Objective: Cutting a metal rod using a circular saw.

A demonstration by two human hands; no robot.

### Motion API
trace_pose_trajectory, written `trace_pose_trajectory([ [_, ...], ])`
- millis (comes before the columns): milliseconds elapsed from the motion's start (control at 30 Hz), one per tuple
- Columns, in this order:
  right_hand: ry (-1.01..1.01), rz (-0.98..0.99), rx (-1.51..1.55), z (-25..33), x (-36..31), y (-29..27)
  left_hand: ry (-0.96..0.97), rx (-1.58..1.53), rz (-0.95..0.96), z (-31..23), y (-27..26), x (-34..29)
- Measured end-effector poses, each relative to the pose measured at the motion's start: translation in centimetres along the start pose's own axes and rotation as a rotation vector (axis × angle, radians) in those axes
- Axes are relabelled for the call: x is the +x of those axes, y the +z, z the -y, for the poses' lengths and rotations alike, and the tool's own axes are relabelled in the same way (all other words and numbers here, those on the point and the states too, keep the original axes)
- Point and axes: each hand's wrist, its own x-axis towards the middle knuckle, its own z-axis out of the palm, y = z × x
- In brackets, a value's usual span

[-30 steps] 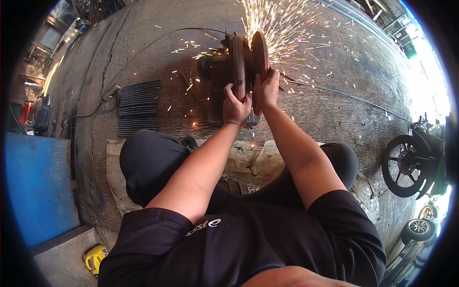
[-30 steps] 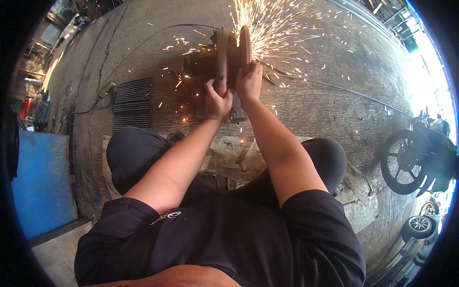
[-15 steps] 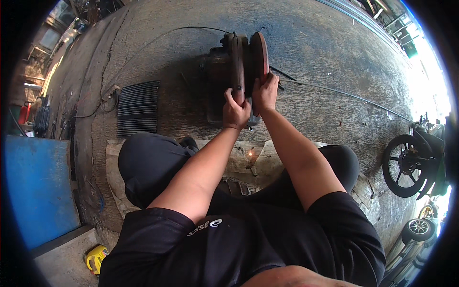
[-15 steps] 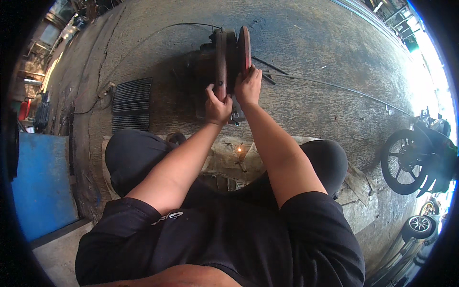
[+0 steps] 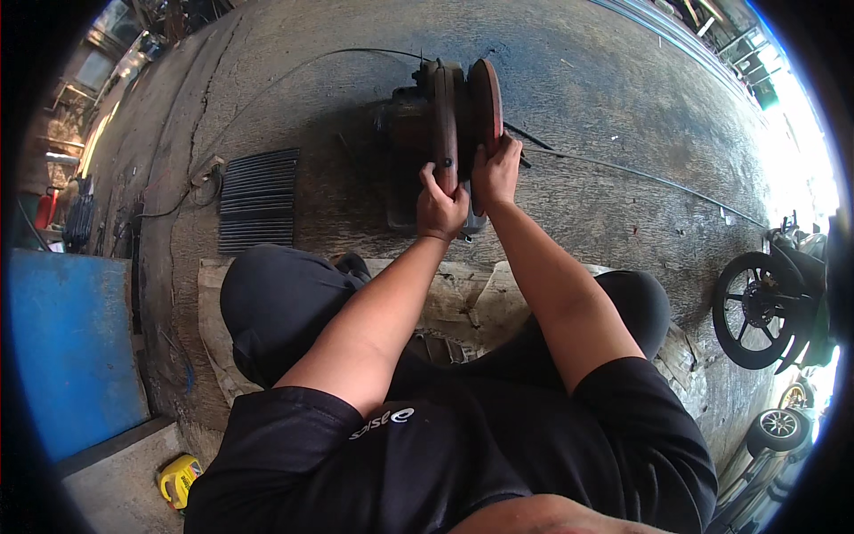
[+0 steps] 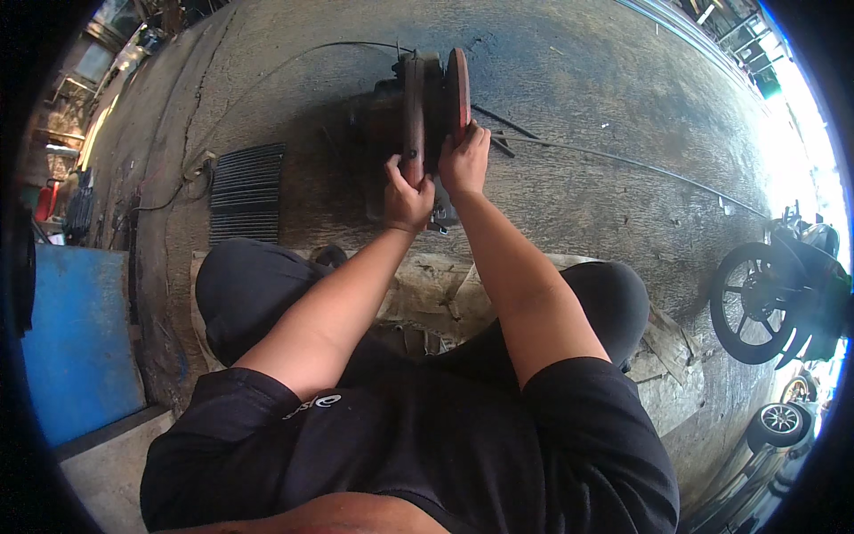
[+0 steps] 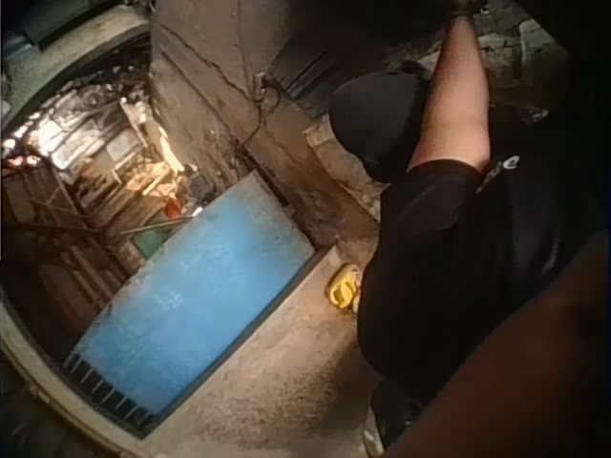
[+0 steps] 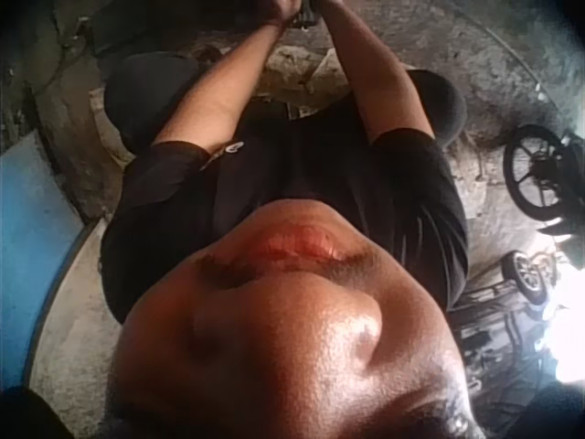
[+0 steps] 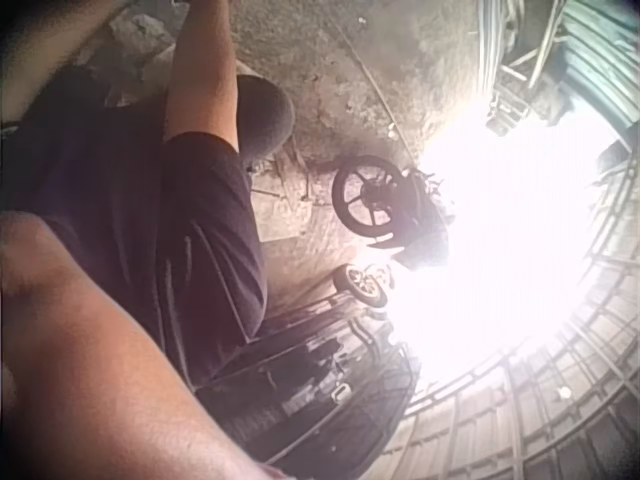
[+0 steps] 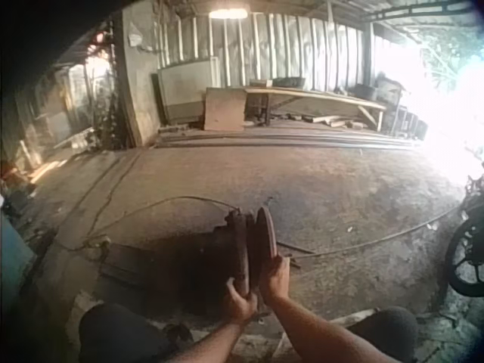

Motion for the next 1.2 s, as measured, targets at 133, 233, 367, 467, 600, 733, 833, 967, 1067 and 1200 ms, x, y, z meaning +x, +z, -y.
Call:
trace_pose_trajectory([
  [133, -0.023, -0.024, -0.003, 0.02, 0.11, 0.17, -0.060, 0.015, 0.029, -0.21, -0.10, 0.13],
  [233, 0.014, -0.015, 0.001, 0.03, 0.09, 0.21, -0.059, 0.035, 0.019, -0.63, -0.22, 0.08],
  [367, 0.023, -0.019, -0.013, 0.13, 0.14, 0.13, -0.063, 0.051, 0.002, -0.96, -0.32, 0.12],
  [467, 0.028, -0.021, 0.006, 0.30, 0.14, 0.03, -0.104, 0.030, 0.040, -0.82, -0.28, 0.26],
  [600, 0.037, -0.037, 0.002, 0.43, 0.15, -0.03, -0.041, 0.008, 0.007, -0.54, -0.11, 0.29],
  [733, 0.046, -0.033, 0.004, 0.35, 0.17, -0.03, -0.037, 0.023, 0.002, -0.52, -0.08, 0.21],
  [833, 0.051, -0.026, 0.008, 0.29, 0.17, 0.05, -0.071, -0.004, 0.022, -0.63, -0.15, 0.19],
  [967, 0.020, -0.039, -0.012, 0.17, 0.18, 0.10, -0.079, 0.042, 0.017, -0.75, -0.25, 0.25],
  [1067, 0.008, -0.044, -0.014, 0.09, 0.19, 0.11, -0.072, 0.051, 0.005, -0.80, -0.27, 0.27],
  [1200, -0.001, -0.059, -0.017, 0.06, 0.26, 0.15, -0.079, 0.032, 0.013, -0.74, -0.20, 0.22],
])
